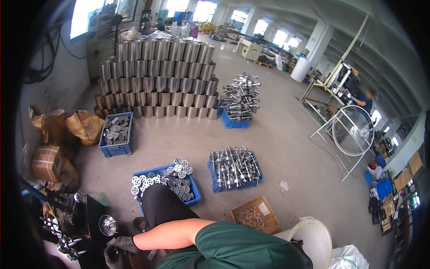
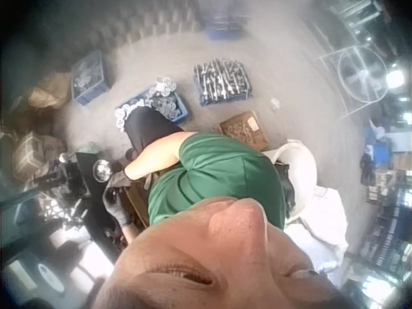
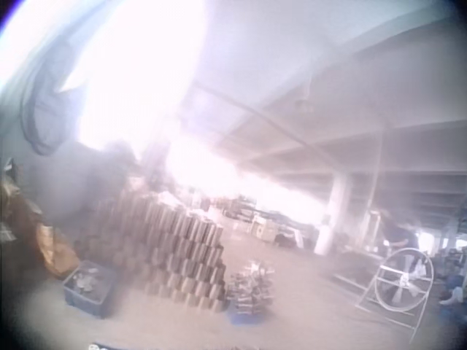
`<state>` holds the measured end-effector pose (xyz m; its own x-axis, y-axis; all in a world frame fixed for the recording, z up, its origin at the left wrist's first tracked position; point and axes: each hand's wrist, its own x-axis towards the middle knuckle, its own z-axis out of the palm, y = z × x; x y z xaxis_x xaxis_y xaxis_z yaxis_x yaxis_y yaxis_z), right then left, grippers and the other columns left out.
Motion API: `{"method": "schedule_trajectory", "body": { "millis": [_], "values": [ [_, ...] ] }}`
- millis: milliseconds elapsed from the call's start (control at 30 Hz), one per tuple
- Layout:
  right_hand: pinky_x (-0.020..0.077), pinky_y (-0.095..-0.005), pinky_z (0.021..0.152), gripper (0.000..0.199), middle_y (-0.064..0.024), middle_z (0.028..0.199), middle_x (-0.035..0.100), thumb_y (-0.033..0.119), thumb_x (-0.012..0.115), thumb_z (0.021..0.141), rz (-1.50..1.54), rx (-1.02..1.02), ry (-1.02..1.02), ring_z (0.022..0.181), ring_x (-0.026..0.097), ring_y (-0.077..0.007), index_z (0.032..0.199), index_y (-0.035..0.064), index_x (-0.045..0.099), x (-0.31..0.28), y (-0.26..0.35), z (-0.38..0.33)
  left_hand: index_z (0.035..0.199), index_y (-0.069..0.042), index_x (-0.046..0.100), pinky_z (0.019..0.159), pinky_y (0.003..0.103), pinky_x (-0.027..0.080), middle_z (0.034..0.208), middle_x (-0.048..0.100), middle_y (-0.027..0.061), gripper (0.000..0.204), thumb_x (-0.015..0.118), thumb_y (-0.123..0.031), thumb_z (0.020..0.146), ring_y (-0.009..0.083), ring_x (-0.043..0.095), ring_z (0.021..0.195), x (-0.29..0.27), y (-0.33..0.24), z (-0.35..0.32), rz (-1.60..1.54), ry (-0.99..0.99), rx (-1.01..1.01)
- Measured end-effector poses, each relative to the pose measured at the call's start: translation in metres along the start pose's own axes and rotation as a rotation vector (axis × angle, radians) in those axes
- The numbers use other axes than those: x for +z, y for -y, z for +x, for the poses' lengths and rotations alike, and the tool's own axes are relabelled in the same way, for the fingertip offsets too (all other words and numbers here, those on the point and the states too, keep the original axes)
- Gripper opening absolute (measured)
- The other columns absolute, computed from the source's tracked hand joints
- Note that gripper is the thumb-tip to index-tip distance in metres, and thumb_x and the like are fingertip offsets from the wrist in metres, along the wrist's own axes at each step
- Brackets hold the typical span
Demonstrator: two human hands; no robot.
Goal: The person is assembling metal components (discs and rods) using a manual press machine in a factory setting.
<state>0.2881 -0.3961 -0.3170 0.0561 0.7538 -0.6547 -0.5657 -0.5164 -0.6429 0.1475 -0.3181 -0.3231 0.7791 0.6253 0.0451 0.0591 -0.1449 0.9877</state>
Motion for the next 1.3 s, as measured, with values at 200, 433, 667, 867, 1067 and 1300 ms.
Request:
{"method": "schedule_trajectory", "body": {
  "millis": [200,433,667,867,1067,1300],
  "values": [
    [0.0244,-0.0284,0.039,0.014,0.0018,0.066,0.05,0.03,0.057,0.086,0.049,-0.014,0.132,0.043,0.038,-0.0114,0.091,0.0207,0.065,0.0,0.008,-0.023,0.105,-0.006,0.06,0.072,0.026,0.048,0.092,0.059,0.0012,0.014,0.067,-0.003,0.094,0.0104,0.055,0.083,0.008,-0.029,-0.013,0.078,-0.026,-0.012],
    [0.0259,-0.0326,0.038,0.013,0.0028,0.066,0.047,0.036,0.057,0.091,-0.09,-0.007,0.089,0.042,0.037,-0.0129,0.09,0.0245,0.064,0.006,0.013,-0.033,0.1,-0.005,0.059,0.073,0.026,0.048,0.089,0.061,0.0013,0.016,0.072,-0.003,0.09,0.009,0.054,0.082,-0.003,-0.01,-0.016,0.242,-0.029,0.052],
    [0.028,-0.0335,0.038,0.037,0.0011,0.062,0.049,0.019,0.054,0.083,-0.082,-0.151,0.096,0.042,0.041,-0.0132,0.112,0.0335,0.073,0.002,-0.002,-0.006,0.106,-0.004,0.056,0.081,0.032,0.053,0.094,0.058,0.0056,0.034,0.071,0.009,0.078,0.0143,0.059,0.088,-0.002,0.026,0.004,0.004,-0.043,0.098],
    [0.0317,-0.0345,0.035,0.026,-0.006,0.074,0.067,0.015,0.058,0.089,0.11,-0.143,0.01,0.042,0.048,-0.0162,0.111,0.0155,0.071,0.0,0.009,0.006,0.11,-0.004,0.058,0.093,0.029,0.05,0.108,0.062,0.004,0.038,0.063,0.018,0.079,0.0132,0.058,0.1,-0.032,0.034,-0.001,0.249,-0.084,0.026],
    [0.0355,-0.0364,0.038,0.016,-0.0085,0.067,0.064,0.016,0.058,0.085,0.036,-0.374,0.033,0.04,0.048,-0.0197,0.096,0.011,0.068,0.008,0.003,0.013,0.111,-0.003,0.058,0.091,0.033,0.051,0.102,0.063,0.0067,0.029,0.062,0.011,0.086,0.0169,0.06,0.097,-0.008,-0.021,-0.027,0.013,-0.143,0.003],
    [0.0323,-0.0413,0.036,0.016,-0.0131,0.056,0.052,0.019,0.066,0.072,-0.11,0.008,0.024,0.038,0.047,-0.0273,0.084,0.0084,0.067,0.037,0.0,-0.004,0.105,-0.007,0.059,0.08,0.027,0.052,0.099,0.063,0.0038,0.015,0.067,-0.002,0.094,0.015,0.06,0.088,-0.019,0.001,-0.028,-0.458,0.019,-0.087]
  ]
}}
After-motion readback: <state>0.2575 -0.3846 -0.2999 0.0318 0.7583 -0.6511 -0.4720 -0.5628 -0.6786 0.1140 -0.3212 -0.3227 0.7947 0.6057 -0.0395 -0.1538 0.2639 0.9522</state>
